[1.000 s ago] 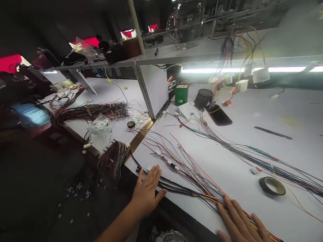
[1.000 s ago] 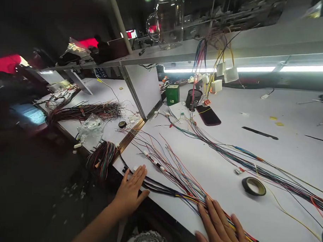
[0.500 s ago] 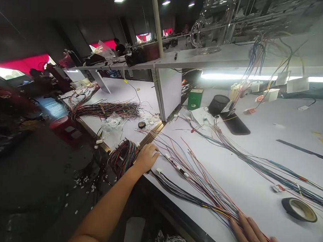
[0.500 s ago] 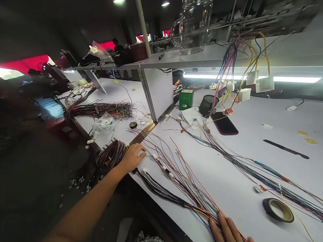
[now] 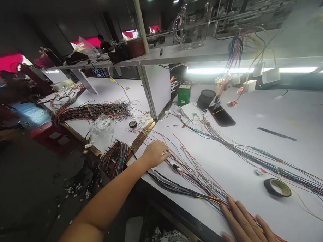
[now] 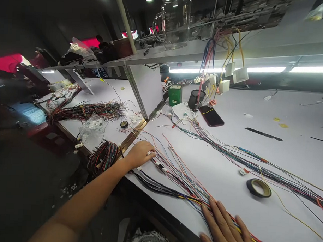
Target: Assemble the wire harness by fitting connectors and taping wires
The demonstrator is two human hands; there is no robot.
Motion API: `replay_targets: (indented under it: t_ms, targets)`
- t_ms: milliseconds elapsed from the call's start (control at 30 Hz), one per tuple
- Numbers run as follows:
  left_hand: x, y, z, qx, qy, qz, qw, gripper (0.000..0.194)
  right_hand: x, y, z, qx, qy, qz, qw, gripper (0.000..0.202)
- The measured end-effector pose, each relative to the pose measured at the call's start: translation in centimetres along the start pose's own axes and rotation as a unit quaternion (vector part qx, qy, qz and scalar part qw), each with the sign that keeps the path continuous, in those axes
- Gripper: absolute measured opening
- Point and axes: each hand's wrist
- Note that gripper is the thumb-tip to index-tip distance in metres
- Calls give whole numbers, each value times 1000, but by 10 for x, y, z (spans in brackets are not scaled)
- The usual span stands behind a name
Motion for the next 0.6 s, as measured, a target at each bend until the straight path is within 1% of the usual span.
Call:
replay_targets:
  t_ms: [67, 133, 300, 400, 500, 600]
  targets:
    - [-5, 10, 4, 18, 25, -65, 997, 21, -3, 1, -1, -1, -13, -9, 1000, 74]
    - [-6, 20, 3, 23, 35, -114, 993, 18, -6, 1, -2, 5, -23, -16, 1000, 73]
    - [-4, 40, -3, 41, 34, -167, 985, 10, -8, 1, -3, 28, -29, -36, 999, 70]
    - [-10, 42, -1, 73, 35, -170, 982, 10, -8, 1, -4, 41, -18, -49, 998, 68]
    - [-25, 36, 6, 97, 24, -152, 983, 13, -11, 2, -5, 53, 3, -70, 996, 67]
    - [-43, 29, 12, 94, -78, -106, 987, 23, -15, 2, -5, 62, 21, -86, 994, 67]
Point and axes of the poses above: each hand's wrist, its own y-axis towards the middle knuckle, its own x-axis out of the palm, z = x × y, and after that the axes turned 14 degrees about x, right-handed
